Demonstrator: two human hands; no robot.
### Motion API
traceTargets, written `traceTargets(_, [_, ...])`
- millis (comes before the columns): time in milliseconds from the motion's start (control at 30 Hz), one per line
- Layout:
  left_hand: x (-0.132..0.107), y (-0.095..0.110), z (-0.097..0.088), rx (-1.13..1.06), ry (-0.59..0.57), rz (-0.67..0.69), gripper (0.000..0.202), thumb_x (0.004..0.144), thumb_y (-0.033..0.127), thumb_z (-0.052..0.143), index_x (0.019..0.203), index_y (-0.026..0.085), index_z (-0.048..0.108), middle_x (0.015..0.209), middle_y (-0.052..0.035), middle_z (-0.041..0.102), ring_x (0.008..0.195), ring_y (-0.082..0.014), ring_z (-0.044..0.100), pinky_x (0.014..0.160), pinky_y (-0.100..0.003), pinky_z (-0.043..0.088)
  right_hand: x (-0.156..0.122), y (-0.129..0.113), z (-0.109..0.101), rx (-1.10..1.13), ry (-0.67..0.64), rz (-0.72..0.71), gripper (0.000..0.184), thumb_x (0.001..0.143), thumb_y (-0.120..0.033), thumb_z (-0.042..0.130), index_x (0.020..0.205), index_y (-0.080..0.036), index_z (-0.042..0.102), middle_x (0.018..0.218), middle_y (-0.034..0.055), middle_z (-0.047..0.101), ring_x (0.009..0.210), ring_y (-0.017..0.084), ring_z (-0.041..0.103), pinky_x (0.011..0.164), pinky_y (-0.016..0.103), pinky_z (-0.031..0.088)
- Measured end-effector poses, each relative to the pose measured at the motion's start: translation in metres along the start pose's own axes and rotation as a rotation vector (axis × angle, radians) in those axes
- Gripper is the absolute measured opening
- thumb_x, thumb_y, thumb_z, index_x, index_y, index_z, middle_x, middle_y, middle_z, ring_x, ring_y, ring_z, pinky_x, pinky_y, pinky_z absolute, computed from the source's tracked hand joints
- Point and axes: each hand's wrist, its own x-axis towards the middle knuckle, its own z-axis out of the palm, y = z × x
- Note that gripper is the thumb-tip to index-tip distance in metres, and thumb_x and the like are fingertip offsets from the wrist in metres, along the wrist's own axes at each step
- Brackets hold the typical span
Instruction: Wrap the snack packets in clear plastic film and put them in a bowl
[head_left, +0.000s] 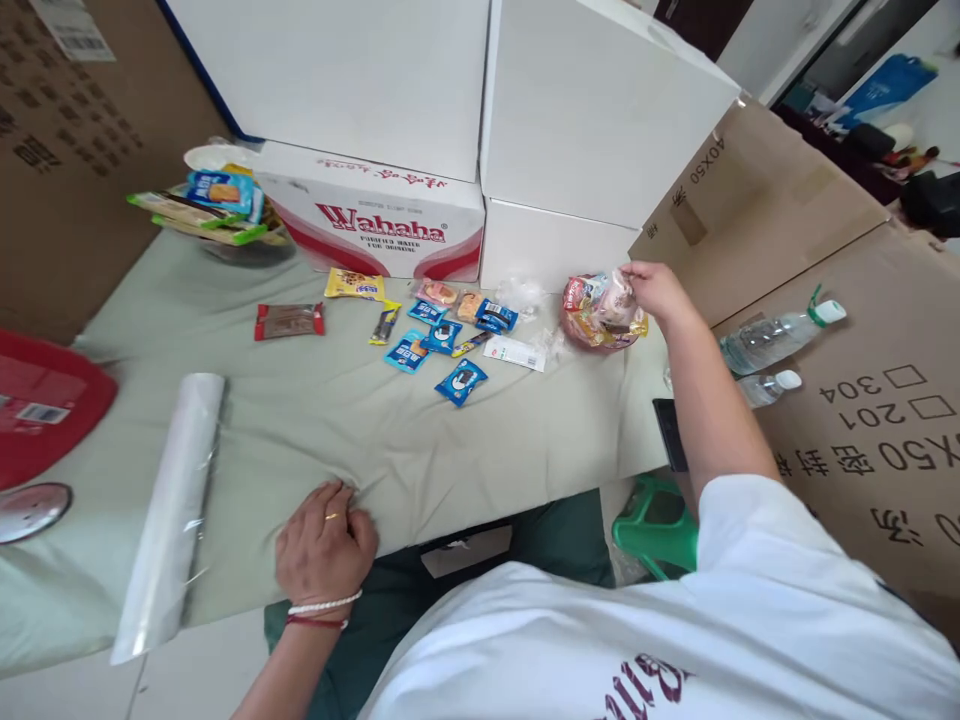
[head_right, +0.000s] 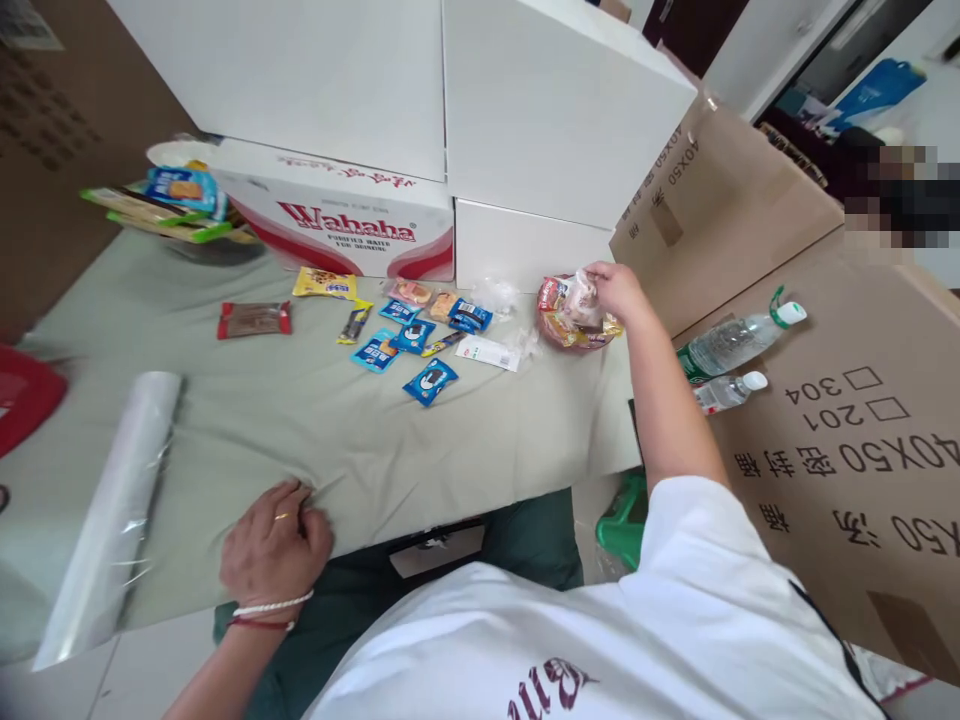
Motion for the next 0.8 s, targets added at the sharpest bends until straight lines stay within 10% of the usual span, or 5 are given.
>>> traceTargets(167, [-0.001, -0.001, 0.001, 0.029, -0.014, -0.004, 0.028, 0.085, 0.017, 0.062, 0.112, 0.016, 0.07, 0.127, -0.0164, 0.075, 0.117, -0.036, 0.071, 0.097, -0.046, 0.052, 0.052, 0.01, 0.025, -0.21, -0.225, -0.02, 0.024, 0.086, -0.018, 0.067, 0.104, -0.015, 0.081, 0.109, 0.0115, 0.077, 0.104, 0.026, 0.064, 0.095, 0.035, 0.049])
traceTargets(300, [-0.003, -0.002, 0.001, 0.007, -0.005, -0.024, 0.03, 0.082, 0.017, 0.063, 0.111, 0.018, 0.069, 0.127, -0.0157, 0.075, 0.119, -0.0362, 0.07, 0.1, -0.048, 0.052, 0.047, 0.021, 0.061, -0.283, -0.01, -0.161, 0.028, 0.102, -0.023, 0.052, 0.114, -0.012, 0.074, 0.136, 0.0183, 0.063, 0.131, 0.033, 0.047, 0.11, 0.047, 0.037])
traceTargets(533, [-0.002, 0.0, 0.001, -0.019, -0.057, -0.079, 0.03, 0.081, 0.019, 0.062, 0.109, 0.019, 0.07, 0.125, -0.0162, 0.074, 0.121, -0.0369, 0.066, 0.101, -0.051, 0.05, 0.012, 0.002, 0.056, -0.247, 0.279, -0.31, 0.04, 0.111, -0.033, 0.037, 0.117, -0.01, 0.069, 0.124, 0.0179, 0.063, 0.119, 0.025, 0.049, 0.106, 0.04, 0.037])
traceTargets(800, [-0.002, -0.004, 0.002, -0.145, -0.029, -0.111, 0.018, 0.087, 0.024, 0.061, 0.104, 0.019, 0.067, 0.118, -0.016, 0.073, 0.114, -0.0321, 0.066, 0.1, -0.048, 0.049, -0.095, -0.04, 0.12, -0.406, -0.206, -0.213, 0.026, 0.093, -0.013, 0.054, 0.11, -0.013, 0.074, 0.12, 0.0209, 0.069, 0.117, 0.032, 0.06, 0.095, 0.042, 0.049])
